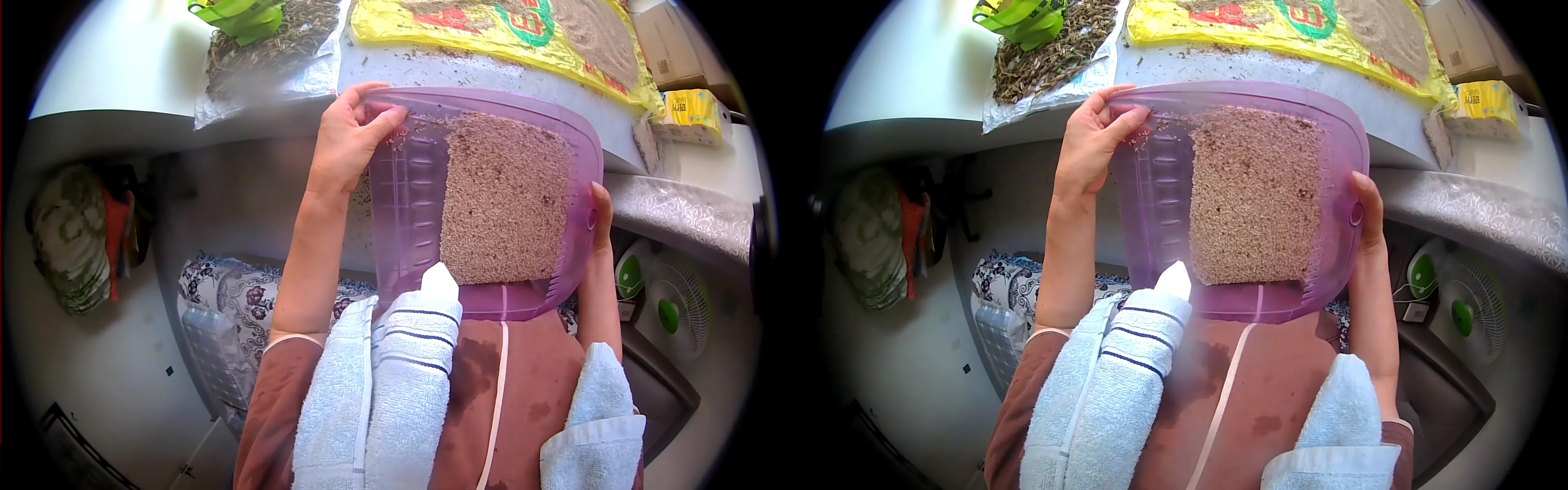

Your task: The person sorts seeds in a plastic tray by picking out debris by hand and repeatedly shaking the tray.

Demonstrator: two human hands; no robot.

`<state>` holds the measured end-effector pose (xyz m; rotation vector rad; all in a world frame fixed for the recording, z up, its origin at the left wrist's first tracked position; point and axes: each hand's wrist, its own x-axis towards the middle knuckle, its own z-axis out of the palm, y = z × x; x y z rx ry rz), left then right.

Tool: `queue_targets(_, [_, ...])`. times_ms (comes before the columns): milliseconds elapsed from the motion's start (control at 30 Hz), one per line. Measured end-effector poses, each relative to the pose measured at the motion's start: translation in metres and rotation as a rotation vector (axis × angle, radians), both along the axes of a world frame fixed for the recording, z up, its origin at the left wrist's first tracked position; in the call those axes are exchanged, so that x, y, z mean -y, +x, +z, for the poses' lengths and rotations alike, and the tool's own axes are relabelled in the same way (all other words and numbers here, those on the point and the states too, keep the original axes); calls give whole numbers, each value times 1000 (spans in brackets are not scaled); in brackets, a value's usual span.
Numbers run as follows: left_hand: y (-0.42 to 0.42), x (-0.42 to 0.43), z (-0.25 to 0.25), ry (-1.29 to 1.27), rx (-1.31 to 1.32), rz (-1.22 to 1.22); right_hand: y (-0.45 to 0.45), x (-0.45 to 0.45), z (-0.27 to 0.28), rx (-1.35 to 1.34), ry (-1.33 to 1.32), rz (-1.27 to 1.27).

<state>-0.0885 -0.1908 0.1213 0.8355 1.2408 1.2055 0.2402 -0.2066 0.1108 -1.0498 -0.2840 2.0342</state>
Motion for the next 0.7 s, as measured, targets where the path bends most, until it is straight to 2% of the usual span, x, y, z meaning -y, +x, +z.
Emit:
queue_targets(133, [-4,-1,9,-105,131,41,3,-3,-3,-12,24,47])
queue_targets(233, [6,-3,6,-20,-26,69,3,-5,-3,-5,21,50])
queue_targets(333, [13,-5,10,14,-309,31,-2,-3,2,19,-14,11])
queue_targets(533, [3,-1,2,22,-86,2,2,2,0,79,-21,-13])
queue_targets(700, [-16,9,6,-97,297,2,6,1,-7,61,-17,-18])
